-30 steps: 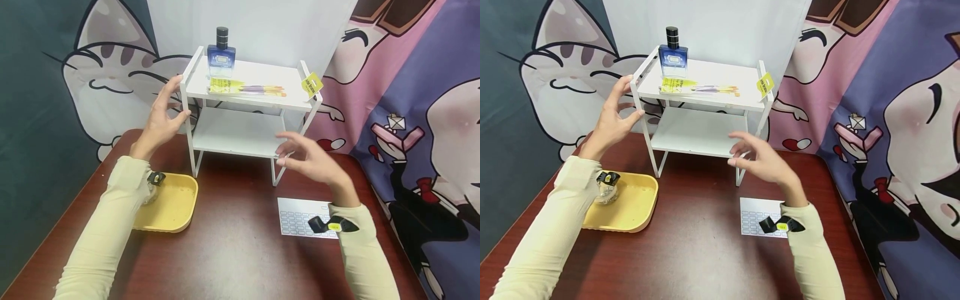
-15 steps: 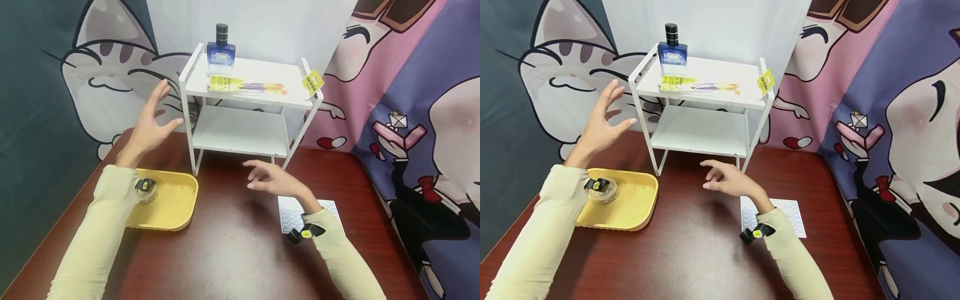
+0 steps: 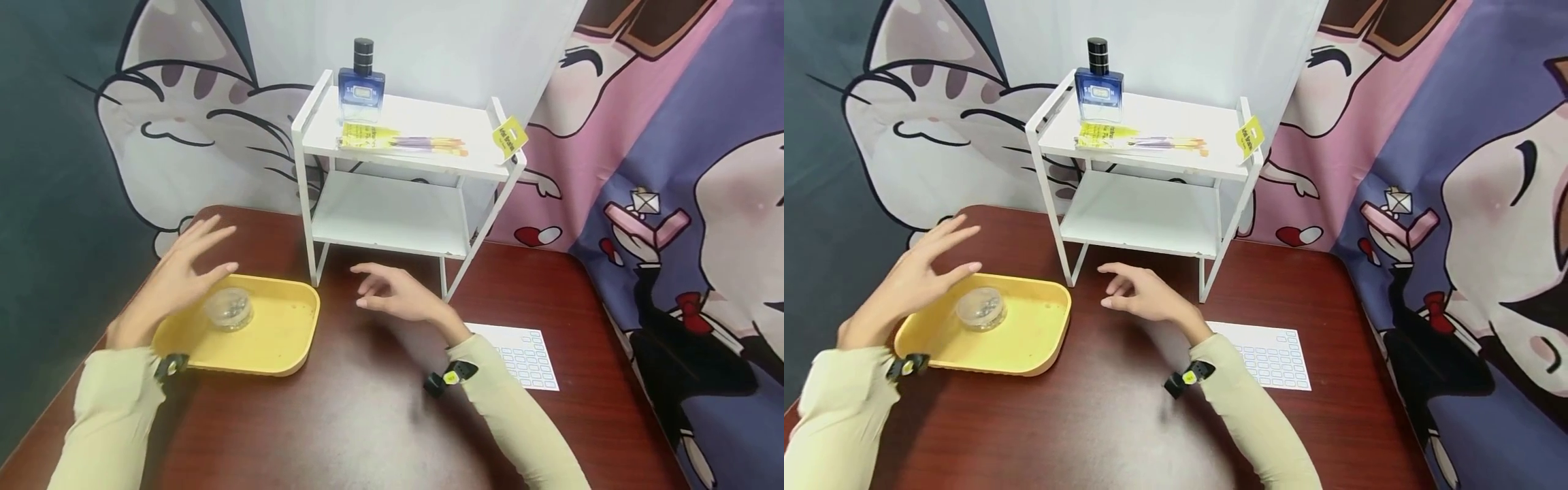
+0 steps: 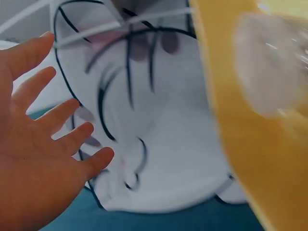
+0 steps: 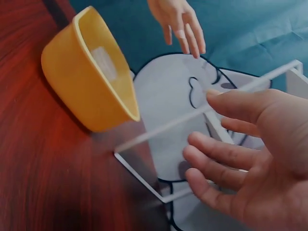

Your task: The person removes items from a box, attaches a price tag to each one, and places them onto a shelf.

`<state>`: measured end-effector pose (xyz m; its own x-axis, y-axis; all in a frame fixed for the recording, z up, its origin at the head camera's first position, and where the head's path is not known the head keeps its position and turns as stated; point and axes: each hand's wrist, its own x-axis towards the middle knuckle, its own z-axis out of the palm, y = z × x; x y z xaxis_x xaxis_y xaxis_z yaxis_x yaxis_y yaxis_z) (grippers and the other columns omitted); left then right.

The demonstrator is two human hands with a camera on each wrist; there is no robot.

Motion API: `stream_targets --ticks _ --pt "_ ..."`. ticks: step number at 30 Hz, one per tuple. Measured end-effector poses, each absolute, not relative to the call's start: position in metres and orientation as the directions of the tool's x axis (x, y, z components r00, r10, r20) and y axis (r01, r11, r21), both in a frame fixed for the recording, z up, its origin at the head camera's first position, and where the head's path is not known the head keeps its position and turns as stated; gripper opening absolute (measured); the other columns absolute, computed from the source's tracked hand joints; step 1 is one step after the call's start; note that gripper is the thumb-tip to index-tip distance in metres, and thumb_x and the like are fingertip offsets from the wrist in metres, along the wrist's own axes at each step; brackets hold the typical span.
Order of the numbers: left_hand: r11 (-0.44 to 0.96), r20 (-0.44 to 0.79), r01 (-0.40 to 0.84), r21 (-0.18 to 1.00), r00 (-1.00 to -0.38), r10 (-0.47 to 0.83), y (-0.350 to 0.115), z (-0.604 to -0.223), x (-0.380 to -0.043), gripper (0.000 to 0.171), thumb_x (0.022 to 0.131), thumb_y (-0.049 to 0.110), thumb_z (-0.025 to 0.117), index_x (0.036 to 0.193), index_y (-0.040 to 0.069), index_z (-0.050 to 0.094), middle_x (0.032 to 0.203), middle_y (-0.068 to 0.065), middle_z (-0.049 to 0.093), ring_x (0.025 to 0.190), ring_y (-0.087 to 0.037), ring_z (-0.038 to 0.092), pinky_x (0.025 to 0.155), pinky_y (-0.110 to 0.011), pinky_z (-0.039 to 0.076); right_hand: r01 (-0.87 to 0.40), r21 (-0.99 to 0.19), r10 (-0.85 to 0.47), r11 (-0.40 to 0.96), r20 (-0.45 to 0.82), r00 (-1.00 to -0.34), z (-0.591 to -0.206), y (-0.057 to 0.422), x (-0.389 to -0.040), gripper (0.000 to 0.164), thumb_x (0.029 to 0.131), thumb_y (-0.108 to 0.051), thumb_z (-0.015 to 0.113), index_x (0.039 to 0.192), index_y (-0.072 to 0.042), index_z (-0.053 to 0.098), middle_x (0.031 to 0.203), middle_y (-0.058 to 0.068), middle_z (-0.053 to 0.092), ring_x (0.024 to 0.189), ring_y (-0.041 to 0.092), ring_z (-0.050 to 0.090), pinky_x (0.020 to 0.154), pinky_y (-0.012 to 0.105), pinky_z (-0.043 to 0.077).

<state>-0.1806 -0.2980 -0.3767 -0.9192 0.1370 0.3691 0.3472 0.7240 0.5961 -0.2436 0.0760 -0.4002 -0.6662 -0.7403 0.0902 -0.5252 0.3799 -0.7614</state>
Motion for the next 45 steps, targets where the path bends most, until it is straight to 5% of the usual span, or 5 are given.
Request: stream_targets --ticks 12,24,31,36,45 --pt "0.745 0.244 0.162 0.647 -0.97 0.0 -0.363 -0.444 -0.116 0.075 0.096 0.019 0.063 0.159 0.011 0.023 0.163 -0.029 0.017 0.156 -0.029 0.006 0.117 -0.071 0.003 -0.667 -0.655 -0.84 0.354 0.091 -0.535 -0.4 -0.015 -0.249 0.065 0.092 -0.025 0.073 0.149 -0.012 0.045 0.127 0.009 0.069 0.112 0.02 0.065 0.093 0.023 0.052" --pt "0.729 0.248 0.186 0.659 -0.968 0.023 -0.364 -0.475 -0.108 0.084 0.09 0.013 0.072 0.158 0.005 0.023 0.162 -0.029 0.019 0.144 0.016 0.004 0.109 -0.005 0.002 -0.712 -0.552 -0.882 0.434 -0.099 -0.462 -0.397 -0.088 -0.246 0.072 0.091 -0.035 0.074 0.153 -0.021 0.041 0.14 0.005 0.061 0.098 0.008 0.068 0.085 0.013 0.047" --pt "0.741 0.112 0.038 0.67 -0.992 -0.05 -0.361 -0.483 -0.099 0.089 0.091 0.027 0.072 0.16 0.01 0.018 0.16 -0.031 0.024 0.154 -0.01 0.006 0.114 -0.012 0.002 -0.698 -0.469 -0.837 0.542 -0.229 -0.496 -0.411 -0.111 -0.249 0.08 0.087 -0.045 0.075 0.155 -0.029 0.036 0.151 -0.01 0.05 0.132 0.004 0.049 0.107 0.014 0.036" --pt "0.741 0.069 -0.015 0.672 -0.994 -0.082 -0.361 -0.482 -0.099 0.089 0.092 0.032 0.071 0.16 0.011 0.018 0.157 -0.033 0.028 0.151 -0.041 0.015 0.123 -0.045 0.013 -0.68 -0.468 -0.824 0.564 -0.268 -0.499 -0.417 -0.121 -0.253 0.083 0.087 -0.046 0.074 0.157 -0.032 0.031 0.155 -0.014 0.043 0.136 0.005 0.044 0.11 0.014 0.031" --pt "0.732 0.033 -0.044 0.68 -0.995 -0.091 -0.361 -0.482 -0.103 0.088 0.092 0.033 0.069 0.159 0.007 0.018 0.153 -0.038 0.029 0.132 -0.064 0.032 0.097 -0.075 0.028 -0.639 -0.457 -0.785 0.619 -0.341 -0.517 -0.424 -0.131 -0.253 0.084 0.087 -0.045 0.074 0.157 -0.038 0.027 0.156 -0.018 0.041 0.141 0.007 0.038 0.114 0.021 0.03"
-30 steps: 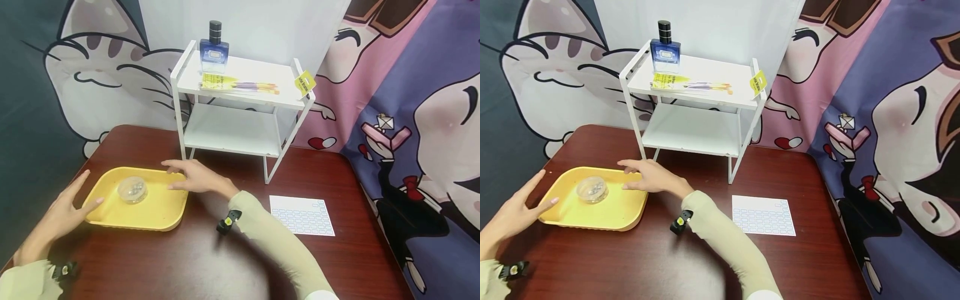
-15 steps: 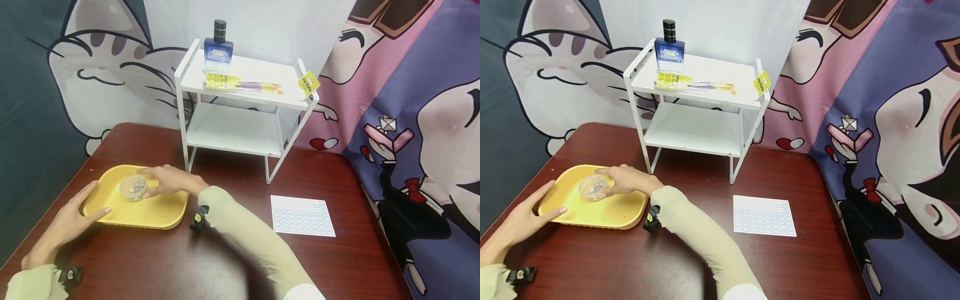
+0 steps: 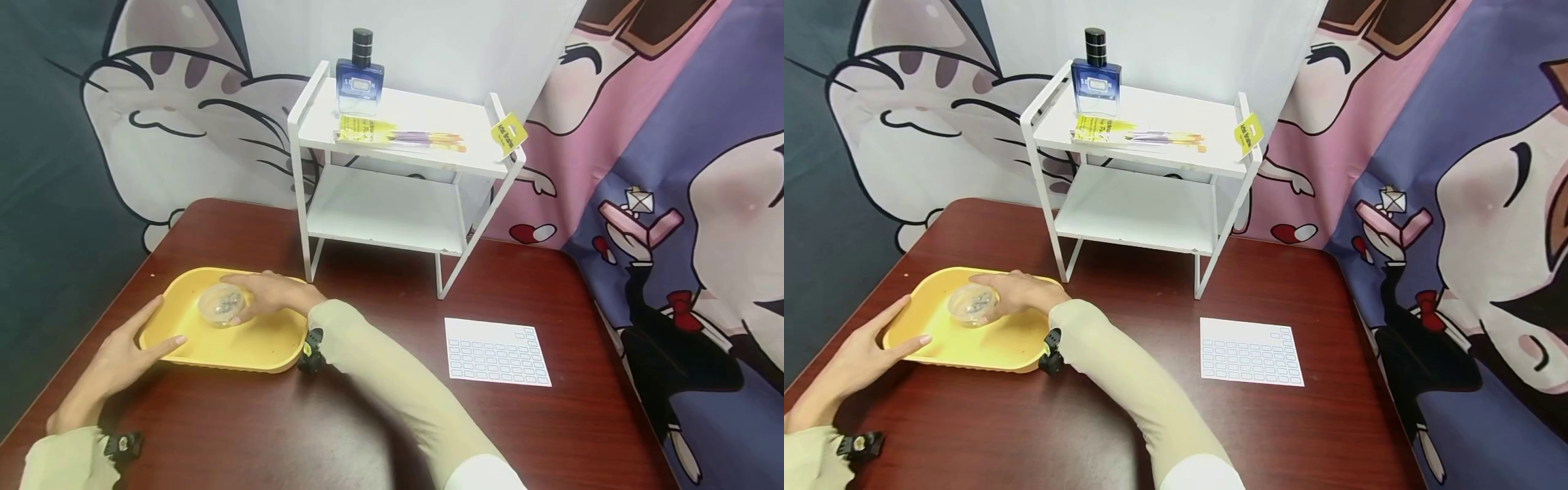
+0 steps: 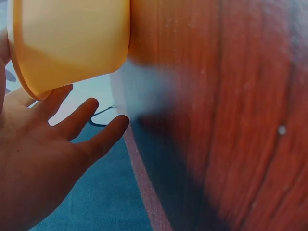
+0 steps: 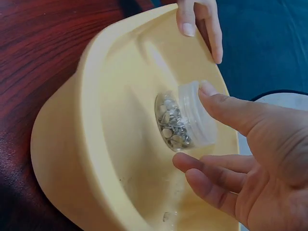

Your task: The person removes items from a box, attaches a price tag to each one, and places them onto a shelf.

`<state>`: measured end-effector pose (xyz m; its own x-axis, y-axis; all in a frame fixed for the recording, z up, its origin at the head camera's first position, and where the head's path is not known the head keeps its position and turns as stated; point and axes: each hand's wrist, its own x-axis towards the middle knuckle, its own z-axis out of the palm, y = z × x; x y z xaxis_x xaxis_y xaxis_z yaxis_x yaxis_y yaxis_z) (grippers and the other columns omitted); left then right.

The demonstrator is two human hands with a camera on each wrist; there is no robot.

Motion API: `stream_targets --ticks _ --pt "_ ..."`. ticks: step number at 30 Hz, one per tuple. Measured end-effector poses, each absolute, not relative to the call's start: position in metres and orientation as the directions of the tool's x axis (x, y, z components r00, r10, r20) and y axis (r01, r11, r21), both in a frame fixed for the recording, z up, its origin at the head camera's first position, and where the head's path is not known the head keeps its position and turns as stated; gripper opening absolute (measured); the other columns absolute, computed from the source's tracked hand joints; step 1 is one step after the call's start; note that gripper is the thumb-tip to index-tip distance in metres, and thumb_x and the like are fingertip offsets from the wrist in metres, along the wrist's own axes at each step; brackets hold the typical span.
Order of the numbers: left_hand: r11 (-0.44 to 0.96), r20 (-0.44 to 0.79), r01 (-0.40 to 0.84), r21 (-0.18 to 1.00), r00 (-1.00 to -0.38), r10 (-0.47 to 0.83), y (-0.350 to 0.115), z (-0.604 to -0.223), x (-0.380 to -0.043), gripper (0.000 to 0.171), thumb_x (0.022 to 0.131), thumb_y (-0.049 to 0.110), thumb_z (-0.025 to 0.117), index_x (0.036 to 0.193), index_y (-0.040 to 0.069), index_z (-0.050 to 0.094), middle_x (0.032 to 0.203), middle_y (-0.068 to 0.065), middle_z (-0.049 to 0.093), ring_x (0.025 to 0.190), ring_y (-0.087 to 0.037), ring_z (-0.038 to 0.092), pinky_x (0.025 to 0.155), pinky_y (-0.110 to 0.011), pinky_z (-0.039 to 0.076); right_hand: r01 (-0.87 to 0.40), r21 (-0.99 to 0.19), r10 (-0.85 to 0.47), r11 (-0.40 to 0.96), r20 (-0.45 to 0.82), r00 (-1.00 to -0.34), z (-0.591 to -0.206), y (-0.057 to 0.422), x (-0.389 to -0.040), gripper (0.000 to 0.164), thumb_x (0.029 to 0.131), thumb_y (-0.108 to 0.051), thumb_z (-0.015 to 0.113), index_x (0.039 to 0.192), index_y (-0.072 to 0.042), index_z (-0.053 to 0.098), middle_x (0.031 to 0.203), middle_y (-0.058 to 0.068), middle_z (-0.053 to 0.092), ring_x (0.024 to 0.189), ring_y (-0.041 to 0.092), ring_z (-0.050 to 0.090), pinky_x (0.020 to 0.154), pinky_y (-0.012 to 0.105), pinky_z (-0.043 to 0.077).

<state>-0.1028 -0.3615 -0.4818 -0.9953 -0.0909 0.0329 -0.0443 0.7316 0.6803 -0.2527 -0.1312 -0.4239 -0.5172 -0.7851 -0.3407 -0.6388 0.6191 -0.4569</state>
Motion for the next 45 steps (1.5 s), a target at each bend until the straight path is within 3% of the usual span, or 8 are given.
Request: stream_targets --ticks 5,13,19,32,37,40,45 --pt "0.723 0.017 -0.061 0.688 -0.995 -0.101 -0.362 -0.482 -0.101 0.088 0.093 0.034 0.068 0.159 0.008 0.017 0.153 -0.039 0.028 0.134 -0.064 0.031 0.099 -0.075 0.028 -0.626 -0.461 -0.776 0.629 -0.34 -0.531 -0.428 -0.138 -0.252 0.088 0.087 -0.042 0.075 0.158 -0.039 0.023 0.158 -0.02 0.036 0.143 0.009 0.037 0.115 0.023 0.029" --pt "0.703 -0.02 -0.092 0.705 -0.994 -0.109 -0.359 -0.481 -0.099 0.09 0.093 0.035 0.068 0.16 0.008 0.014 0.154 -0.039 0.027 0.134 -0.06 0.03 0.102 -0.075 0.028 -0.595 -0.507 -0.779 0.624 -0.337 -0.53 -0.434 -0.146 -0.247 0.091 0.084 -0.039 0.079 0.157 -0.038 0.025 0.158 -0.025 0.032 0.144 -0.003 0.031 0.115 0.014 0.023" --pt "0.694 -0.016 -0.062 0.717 -0.997 -0.072 -0.36 -0.479 -0.099 0.089 0.095 0.033 0.066 0.16 0.008 0.011 0.158 -0.035 0.023 0.137 -0.056 0.028 0.112 -0.067 0.022 -0.589 -0.487 -0.762 0.645 -0.348 -0.546 -0.434 -0.151 -0.246 0.093 0.082 -0.037 0.082 0.157 -0.036 0.027 0.158 -0.021 0.034 0.144 -0.001 0.033 0.116 0.015 0.024" --pt "0.663 -0.023 -0.072 0.745 -0.996 -0.082 -0.36 -0.48 -0.095 0.09 0.094 0.034 0.066 0.161 0.011 0.01 0.16 -0.033 0.022 0.141 -0.054 0.023 0.114 -0.069 0.019 -0.541 -0.459 -0.704 0.705 -0.362 -0.611 -0.434 -0.158 -0.239 0.097 0.074 -0.039 0.088 0.153 -0.041 0.031 0.155 -0.019 0.039 0.139 0.0 0.039 0.113 0.02 0.032" --pt "0.655 -0.018 -0.068 0.753 -0.996 -0.083 -0.36 -0.481 -0.093 0.091 0.094 0.033 0.067 0.161 0.012 0.01 0.16 -0.031 0.022 0.142 -0.052 0.023 0.118 -0.06 0.017 -0.551 -0.43 -0.696 0.716 -0.373 -0.614 -0.435 -0.161 -0.236 0.1 0.074 -0.042 0.087 0.154 -0.045 0.028 0.157 -0.02 0.035 0.143 0.001 0.035 0.115 0.021 0.03" --pt "0.657 -0.031 -0.081 0.749 -0.996 -0.088 -0.36 -0.48 -0.093 0.091 0.094 0.034 0.068 0.161 0.013 0.01 0.161 -0.031 0.022 0.14 -0.051 0.025 0.119 -0.056 0.02 -0.568 -0.41 -0.699 0.714 -0.371 -0.612 -0.437 -0.165 -0.234 0.1 0.074 -0.045 0.087 0.154 -0.044 0.027 0.159 -0.02 0.033 0.145 0.001 0.032 0.117 0.022 0.028" --pt "0.666 -0.041 -0.091 0.741 -0.995 -0.091 -0.358 -0.477 -0.095 0.091 0.094 0.034 0.068 0.161 0.012 0.01 0.159 -0.032 0.024 0.137 -0.051 0.029 0.114 -0.063 0.026 -0.619 -0.364 -0.717 0.696 -0.325 -0.616 -0.439 -0.171 -0.232 0.1 0.072 -0.047 0.087 0.154 -0.036 0.031 0.158 -0.017 0.037 0.144 0.003 0.036 0.117 0.019 0.028"
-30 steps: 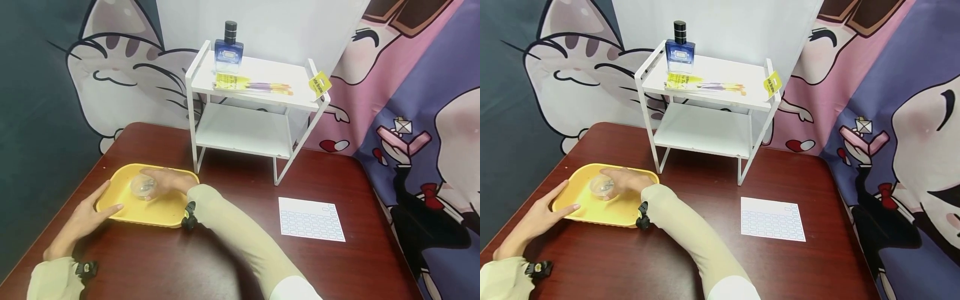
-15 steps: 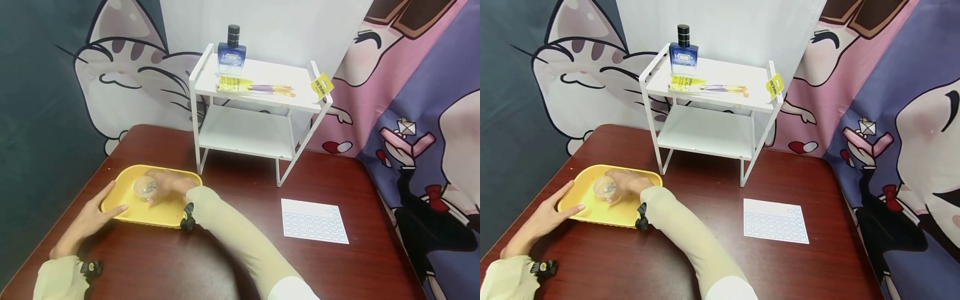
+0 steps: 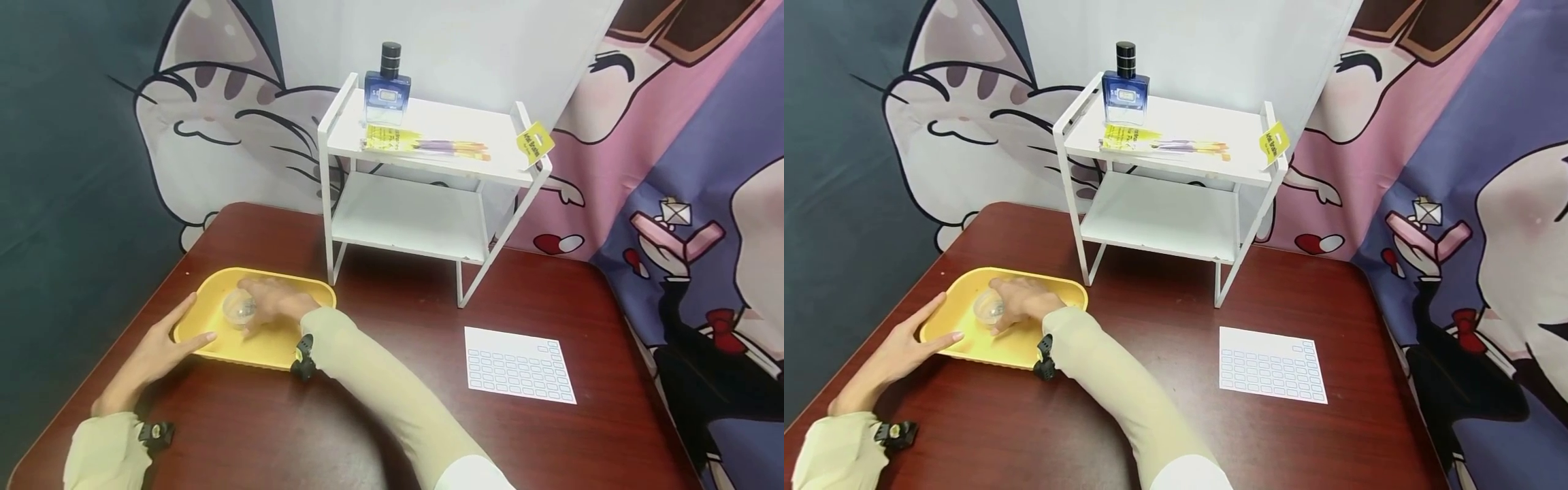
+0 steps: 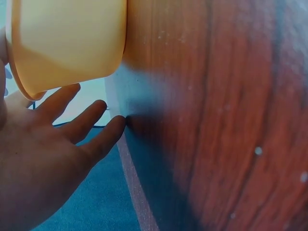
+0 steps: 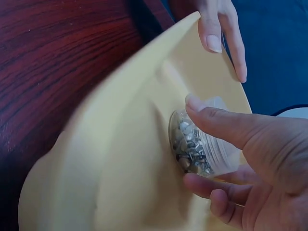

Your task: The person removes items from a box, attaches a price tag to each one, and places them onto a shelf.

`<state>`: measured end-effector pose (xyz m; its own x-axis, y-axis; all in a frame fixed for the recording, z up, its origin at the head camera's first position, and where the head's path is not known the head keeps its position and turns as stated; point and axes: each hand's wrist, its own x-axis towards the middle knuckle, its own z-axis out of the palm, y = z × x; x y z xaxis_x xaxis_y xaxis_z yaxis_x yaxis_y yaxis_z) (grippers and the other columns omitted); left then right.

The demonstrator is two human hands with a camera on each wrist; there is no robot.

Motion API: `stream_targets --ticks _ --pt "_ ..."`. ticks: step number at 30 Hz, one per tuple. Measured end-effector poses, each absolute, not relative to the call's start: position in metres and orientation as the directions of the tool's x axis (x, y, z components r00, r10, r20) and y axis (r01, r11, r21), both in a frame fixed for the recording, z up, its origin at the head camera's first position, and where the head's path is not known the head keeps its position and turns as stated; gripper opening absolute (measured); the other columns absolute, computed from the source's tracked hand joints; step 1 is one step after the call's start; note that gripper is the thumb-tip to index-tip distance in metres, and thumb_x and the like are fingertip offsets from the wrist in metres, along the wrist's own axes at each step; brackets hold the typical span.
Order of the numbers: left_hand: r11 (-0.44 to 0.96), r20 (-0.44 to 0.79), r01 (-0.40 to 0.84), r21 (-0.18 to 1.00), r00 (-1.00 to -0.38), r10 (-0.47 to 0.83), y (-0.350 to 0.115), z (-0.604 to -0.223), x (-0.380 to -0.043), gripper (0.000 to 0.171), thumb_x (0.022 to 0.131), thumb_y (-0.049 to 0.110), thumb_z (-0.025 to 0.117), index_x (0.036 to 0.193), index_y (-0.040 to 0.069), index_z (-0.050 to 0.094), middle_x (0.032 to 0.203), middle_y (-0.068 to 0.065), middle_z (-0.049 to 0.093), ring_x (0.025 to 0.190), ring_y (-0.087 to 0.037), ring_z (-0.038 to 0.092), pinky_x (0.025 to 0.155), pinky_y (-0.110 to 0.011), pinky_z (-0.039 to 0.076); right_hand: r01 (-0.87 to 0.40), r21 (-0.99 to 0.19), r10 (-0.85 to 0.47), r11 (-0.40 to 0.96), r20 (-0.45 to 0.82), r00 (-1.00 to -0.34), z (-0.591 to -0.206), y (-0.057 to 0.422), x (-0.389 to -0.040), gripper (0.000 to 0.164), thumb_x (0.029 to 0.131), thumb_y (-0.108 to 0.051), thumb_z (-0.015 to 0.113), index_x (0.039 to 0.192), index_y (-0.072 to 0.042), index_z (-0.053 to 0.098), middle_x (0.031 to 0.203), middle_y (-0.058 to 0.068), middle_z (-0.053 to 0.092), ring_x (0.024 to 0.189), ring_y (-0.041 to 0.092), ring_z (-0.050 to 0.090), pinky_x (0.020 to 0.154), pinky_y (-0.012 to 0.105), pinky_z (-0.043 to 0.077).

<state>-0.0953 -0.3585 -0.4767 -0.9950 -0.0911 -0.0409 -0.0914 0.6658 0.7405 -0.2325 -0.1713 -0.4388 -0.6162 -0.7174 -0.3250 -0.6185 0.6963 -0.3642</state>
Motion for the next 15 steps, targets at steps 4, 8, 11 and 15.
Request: stream_targets --ticks 4,8,11,15 --pt "0.662 -0.053 -0.105 0.742 -0.994 -0.098 -0.3571 -0.4753 -0.096 0.092 0.093 0.035 0.068 0.161 0.012 0.01 0.159 -0.033 0.024 0.136 -0.052 0.029 0.107 -0.072 0.026 -0.643 -0.324 -0.72 0.694 -0.299 -0.626 -0.4405 -0.1761 -0.2316 0.091 0.069 -0.047 0.089 0.145 -0.035 0.041 0.142 -0.017 0.052 0.127 0.003 0.05 0.105 0.018 0.04" --pt "0.653 -0.059 -0.112 0.749 -0.993 -0.102 -0.3569 -0.474 -0.0955 0.093 0.093 0.036 0.069 0.161 0.011 0.01 0.159 -0.034 0.023 0.136 -0.053 0.028 0.105 -0.074 0.027 -0.658 -0.307 -0.726 0.687 -0.284 -0.626 -0.4417 -0.1792 -0.2311 0.073 0.066 -0.045 0.091 0.125 -0.034 0.049 0.11 -0.017 0.058 0.099 0.004 0.056 0.083 0.019 0.045" --pt "0.649 -0.072 -0.122 0.751 -0.992 -0.103 -0.357 -0.4731 -0.0954 0.094 0.093 0.037 0.068 0.161 0.011 0.009 0.159 -0.034 0.022 0.135 -0.053 0.028 0.104 -0.075 0.028 -0.66 -0.314 -0.73 0.683 -0.279 -0.624 -0.4429 -0.1797 -0.2315 0.069 0.067 -0.043 0.092 0.121 -0.034 0.049 0.103 -0.016 0.057 0.092 0.005 0.055 0.077 0.02 0.044" --pt "0.647 -0.085 -0.134 0.75 -0.991 -0.106 -0.3574 -0.4741 -0.096 0.094 0.093 0.037 0.068 0.161 0.011 0.008 0.16 -0.033 0.02 0.136 -0.054 0.027 0.105 -0.074 0.028 -0.655 -0.326 -0.731 0.682 -0.285 -0.62 -0.4437 -0.1785 -0.2317 0.079 0.071 -0.038 0.09 0.138 -0.037 0.048 0.12 -0.017 0.06 0.102 0.003 0.055 0.085 0.019 0.044"
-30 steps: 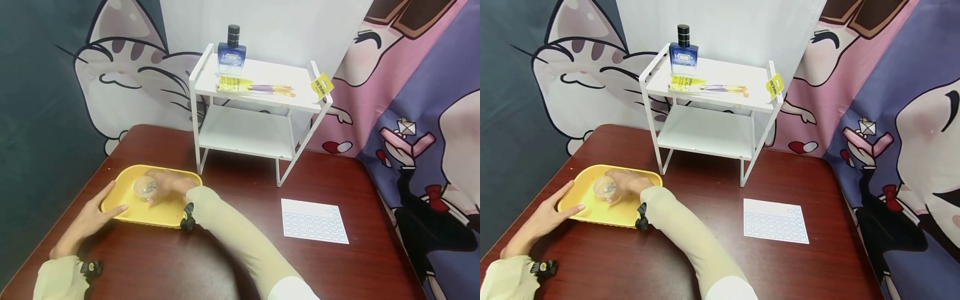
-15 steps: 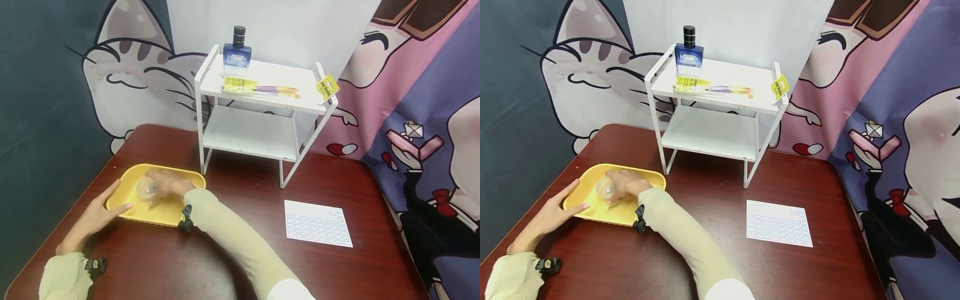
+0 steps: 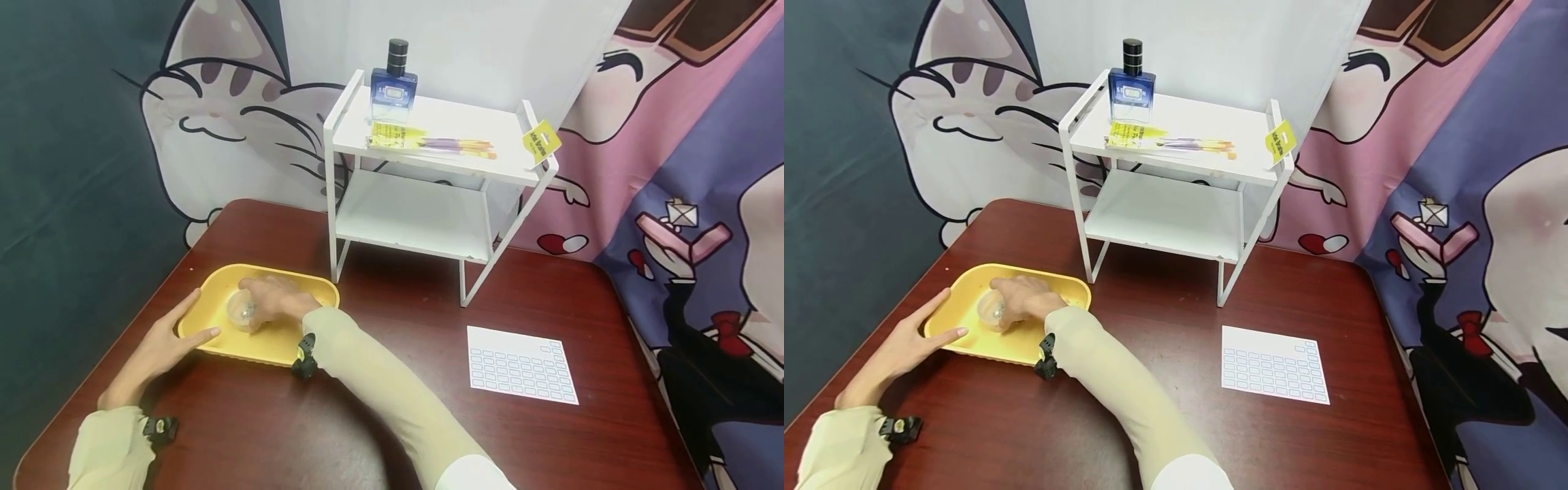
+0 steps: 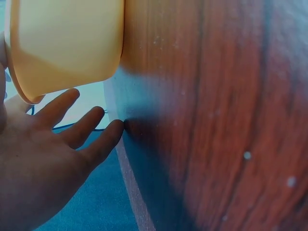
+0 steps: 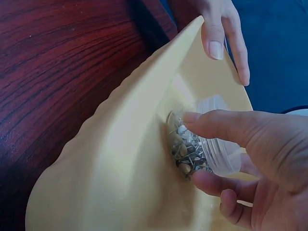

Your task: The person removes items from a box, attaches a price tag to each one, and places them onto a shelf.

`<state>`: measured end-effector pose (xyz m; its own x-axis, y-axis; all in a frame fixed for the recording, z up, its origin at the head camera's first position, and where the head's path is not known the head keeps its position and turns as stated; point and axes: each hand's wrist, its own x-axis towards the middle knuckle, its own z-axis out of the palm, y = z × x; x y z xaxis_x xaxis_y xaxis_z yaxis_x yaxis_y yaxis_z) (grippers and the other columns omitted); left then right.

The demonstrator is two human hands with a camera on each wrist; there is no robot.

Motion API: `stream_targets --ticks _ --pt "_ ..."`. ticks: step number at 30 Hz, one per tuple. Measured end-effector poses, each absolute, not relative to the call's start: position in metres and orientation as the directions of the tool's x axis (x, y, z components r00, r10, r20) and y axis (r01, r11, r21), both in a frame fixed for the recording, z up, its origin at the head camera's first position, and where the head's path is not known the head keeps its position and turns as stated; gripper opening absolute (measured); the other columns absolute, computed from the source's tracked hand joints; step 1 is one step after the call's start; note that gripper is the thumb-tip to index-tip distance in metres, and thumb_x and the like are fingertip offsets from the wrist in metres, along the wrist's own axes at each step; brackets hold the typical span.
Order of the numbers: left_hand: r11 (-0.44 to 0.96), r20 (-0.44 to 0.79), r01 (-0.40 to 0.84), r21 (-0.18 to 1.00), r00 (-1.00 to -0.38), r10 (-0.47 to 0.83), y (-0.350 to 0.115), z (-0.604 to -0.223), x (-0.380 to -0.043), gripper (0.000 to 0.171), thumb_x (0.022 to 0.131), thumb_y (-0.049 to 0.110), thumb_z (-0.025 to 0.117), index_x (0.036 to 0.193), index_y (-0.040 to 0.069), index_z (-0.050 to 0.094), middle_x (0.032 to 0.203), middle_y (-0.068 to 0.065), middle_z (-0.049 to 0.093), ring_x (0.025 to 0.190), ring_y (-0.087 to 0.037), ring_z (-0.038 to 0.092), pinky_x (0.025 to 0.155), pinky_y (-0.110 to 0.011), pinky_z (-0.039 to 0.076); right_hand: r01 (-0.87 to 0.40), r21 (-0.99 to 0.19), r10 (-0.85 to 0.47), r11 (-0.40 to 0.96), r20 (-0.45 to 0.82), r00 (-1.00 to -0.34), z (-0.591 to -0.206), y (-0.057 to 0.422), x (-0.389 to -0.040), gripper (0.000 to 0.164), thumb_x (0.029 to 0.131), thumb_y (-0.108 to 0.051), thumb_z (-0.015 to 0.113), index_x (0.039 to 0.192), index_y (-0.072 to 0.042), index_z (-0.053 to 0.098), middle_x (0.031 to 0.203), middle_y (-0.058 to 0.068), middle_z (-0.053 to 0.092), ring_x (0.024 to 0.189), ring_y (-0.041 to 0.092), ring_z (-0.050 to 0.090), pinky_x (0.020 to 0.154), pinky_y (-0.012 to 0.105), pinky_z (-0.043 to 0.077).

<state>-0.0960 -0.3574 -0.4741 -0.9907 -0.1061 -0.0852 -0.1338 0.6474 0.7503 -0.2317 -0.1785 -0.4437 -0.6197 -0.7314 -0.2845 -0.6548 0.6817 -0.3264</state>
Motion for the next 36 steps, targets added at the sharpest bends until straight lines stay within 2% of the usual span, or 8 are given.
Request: stream_targets --ticks 4,11,18,26,31,36 --pt "0.649 -0.073 -0.124 0.751 -0.992 -0.105 -0.358 -0.476 -0.098 0.094 0.093 0.035 0.07 0.16 0.009 0.01 0.16 -0.032 0.02 0.139 -0.056 0.026 0.106 -0.074 0.026 -0.662 -0.328 -0.739 0.674 -0.289 -0.609 -0.442 -0.174 -0.231 0.084 0.073 -0.035 0.088 0.146 -0.037 0.046 0.131 -0.016 0.058 0.109 0.003 0.053 0.091 0.019 0.042" --pt "0.642 -0.056 -0.111 0.759 -0.993 -0.106 -0.359 -0.477 -0.099 0.093 0.093 0.034 0.07 0.16 0.008 0.011 0.161 -0.032 0.02 0.141 -0.057 0.024 0.107 -0.075 0.024 -0.636 -0.408 -0.754 0.655 -0.294 -0.588 -0.437 -0.167 -0.232 0.078 0.077 -0.033 0.085 0.144 -0.038 0.047 0.128 -0.017 0.058 0.107 0.001 0.052 0.091 0.019 0.042" --pt "0.641 -0.062 -0.12 0.758 -0.992 -0.112 -0.36 -0.475 -0.097 0.093 0.093 0.036 0.069 0.16 0.01 0.011 0.161 -0.03 0.02 0.141 -0.056 0.023 0.108 -0.075 0.023 -0.688 -0.424 -0.805 0.589 -0.236 -0.544 -0.422 -0.153 -0.236 0.077 0.079 -0.037 0.083 0.147 -0.036 0.046 0.137 -0.021 0.056 0.121 0.004 0.049 0.103 0.021 0.038" --pt "0.654 -0.076 -0.137 0.744 -0.99 -0.121 -0.359 -0.473 -0.096 0.093 0.093 0.04 0.068 0.16 0.01 0.011 0.161 -0.031 0.021 0.137 -0.055 0.028 0.105 -0.074 0.027 -0.725 -0.458 -0.851 0.515 -0.168 -0.498 -0.402 -0.138 -0.238 0.083 0.076 -0.044 0.084 0.149 -0.036 0.046 0.141 -0.017 0.057 0.117 0.003 0.053 0.095 0.019 0.042" --pt "0.661 -0.065 -0.13 0.739 -0.99 -0.121 -0.358 -0.474 -0.098 0.092 0.093 0.038 0.068 0.16 0.009 0.013 0.16 -0.032 0.023 0.136 -0.054 0.03 0.104 -0.073 0.029 -0.721 -0.518 -0.87 0.461 -0.103 -0.482 -0.394 -0.12 -0.241 0.08 0.076 -0.042 0.085 0.147 -0.03 0.049 0.138 -0.013 0.058 0.115 0.003 0.053 0.097 0.018 0.042" --pt "0.645 -0.054 -0.123 0.754 -0.991 -0.125 -0.358 -0.475 -0.098 0.092 0.092 0.035 0.07 0.16 0.009 0.013 0.16 -0.032 0.022 0.14 -0.057 0.026 0.106 -0.076 0.025 -0.716 -0.563 -0.875 0.413 -0.028 -0.482 -0.388 -0.095 -0.247 0.079 0.073 -0.037 0.087 0.143 -0.025 0.053 0.134 -0.008 0.061 0.114 0.006 0.055 0.097 0.02 0.043"
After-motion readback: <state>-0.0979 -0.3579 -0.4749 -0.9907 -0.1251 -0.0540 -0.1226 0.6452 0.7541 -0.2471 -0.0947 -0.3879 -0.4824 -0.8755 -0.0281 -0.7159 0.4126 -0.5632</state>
